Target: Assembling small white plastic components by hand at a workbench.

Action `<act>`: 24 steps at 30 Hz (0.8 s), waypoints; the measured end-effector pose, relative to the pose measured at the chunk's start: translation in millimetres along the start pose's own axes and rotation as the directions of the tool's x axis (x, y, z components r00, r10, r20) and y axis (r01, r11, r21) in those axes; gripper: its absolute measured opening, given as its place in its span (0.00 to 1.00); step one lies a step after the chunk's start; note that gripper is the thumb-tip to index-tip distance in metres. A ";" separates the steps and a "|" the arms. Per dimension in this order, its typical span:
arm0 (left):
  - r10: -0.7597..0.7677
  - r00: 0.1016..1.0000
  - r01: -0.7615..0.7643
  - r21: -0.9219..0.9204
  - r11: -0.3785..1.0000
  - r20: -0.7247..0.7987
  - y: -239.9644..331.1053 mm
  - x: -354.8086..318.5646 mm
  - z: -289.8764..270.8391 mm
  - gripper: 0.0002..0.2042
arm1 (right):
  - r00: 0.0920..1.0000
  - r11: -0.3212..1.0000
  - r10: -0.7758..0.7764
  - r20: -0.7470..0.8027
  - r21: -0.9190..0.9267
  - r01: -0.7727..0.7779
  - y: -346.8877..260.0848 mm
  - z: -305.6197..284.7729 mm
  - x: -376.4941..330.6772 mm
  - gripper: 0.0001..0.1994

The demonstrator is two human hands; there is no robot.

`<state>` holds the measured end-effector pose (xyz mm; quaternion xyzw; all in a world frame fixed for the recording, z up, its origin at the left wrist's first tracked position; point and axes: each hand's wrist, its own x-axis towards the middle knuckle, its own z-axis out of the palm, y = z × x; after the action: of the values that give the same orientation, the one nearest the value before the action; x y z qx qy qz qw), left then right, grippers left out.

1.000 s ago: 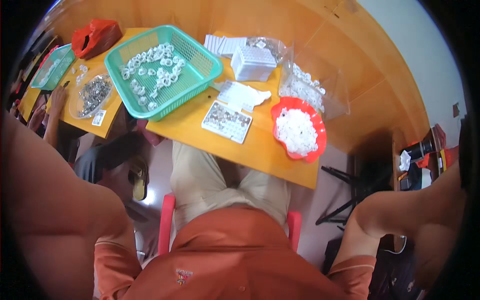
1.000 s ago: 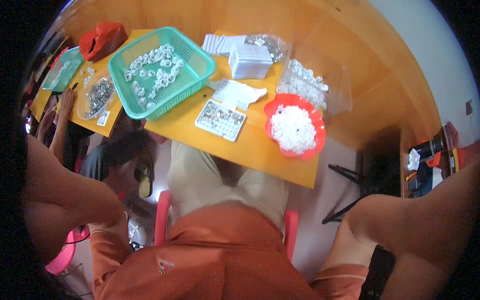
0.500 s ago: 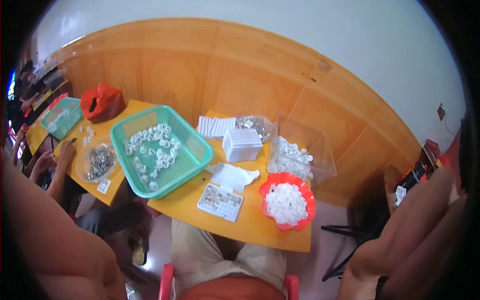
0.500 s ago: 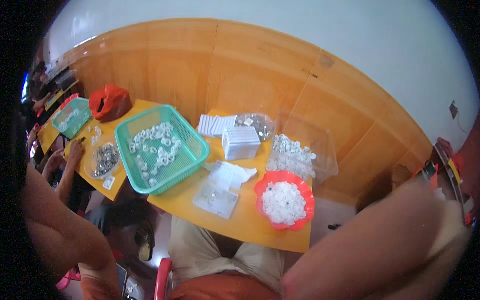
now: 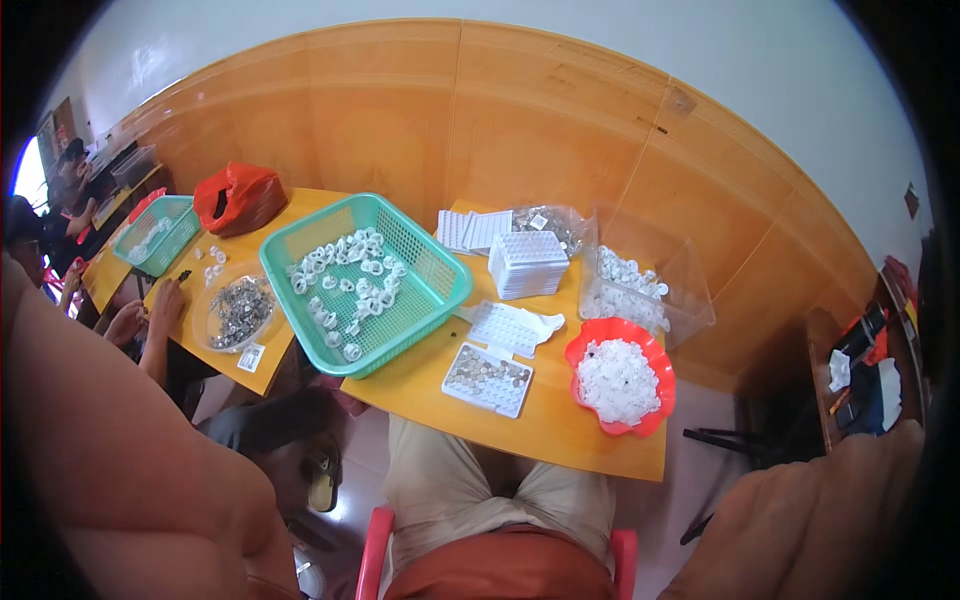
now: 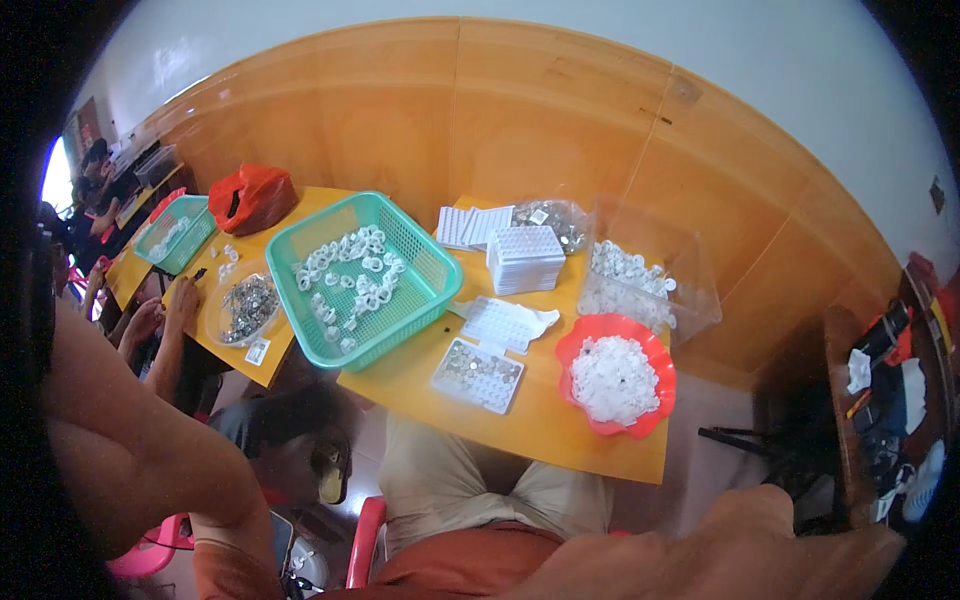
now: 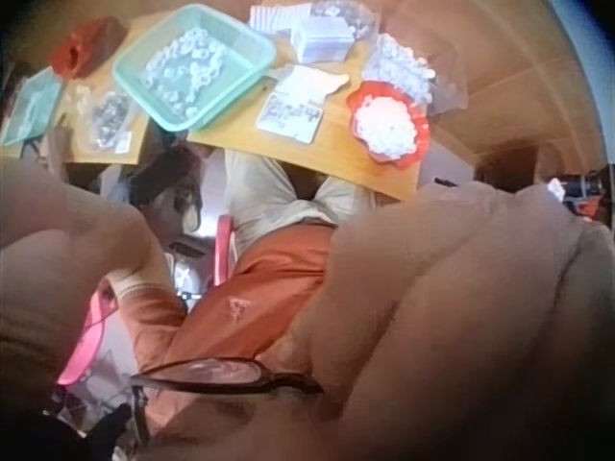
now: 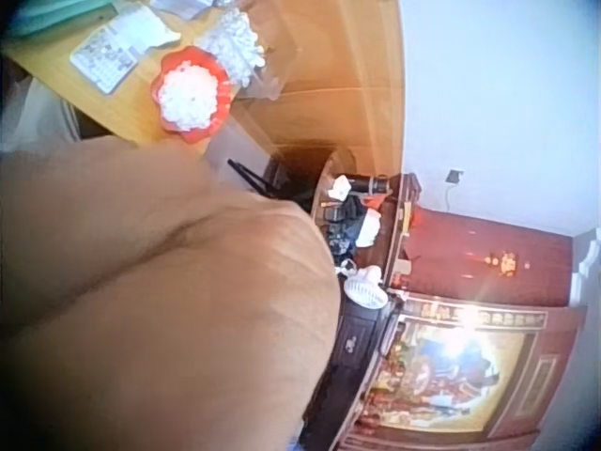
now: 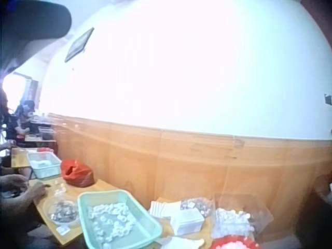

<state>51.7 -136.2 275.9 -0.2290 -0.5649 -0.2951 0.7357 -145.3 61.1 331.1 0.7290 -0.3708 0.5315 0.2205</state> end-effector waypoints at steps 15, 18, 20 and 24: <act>-0.036 0.996 0.035 -0.018 0.999 -0.085 2.2 -11.9 0.7 0.22 | 0.997 0.993 0.072 -0.008 -0.095 -0.072 -5.3 -6.2 -15.7 0.13; -0.050 0.993 0.048 -0.023 0.999 -0.106 4.7 -14.7 1.6 0.23 | 0.996 0.989 0.092 -0.005 -0.117 -0.092 -9.5 -8.4 -18.1 0.13; -0.068 0.991 0.065 -0.025 0.998 -0.117 9.5 -17.0 1.3 0.23 | 0.994 0.985 0.113 -0.005 -0.128 -0.113 -14.9 -8.8 -20.9 0.14; -0.064 0.987 0.061 -0.024 0.998 -0.148 12.0 -17.3 3.8 0.23 | 0.993 0.982 0.118 0.001 -0.151 -0.116 -17.3 -13.5 -20.2 0.14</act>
<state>54.2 -121.9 260.0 -0.1956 -0.5127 -0.3396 0.7639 -143.4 87.8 317.9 0.6896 -0.4532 0.5105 0.2416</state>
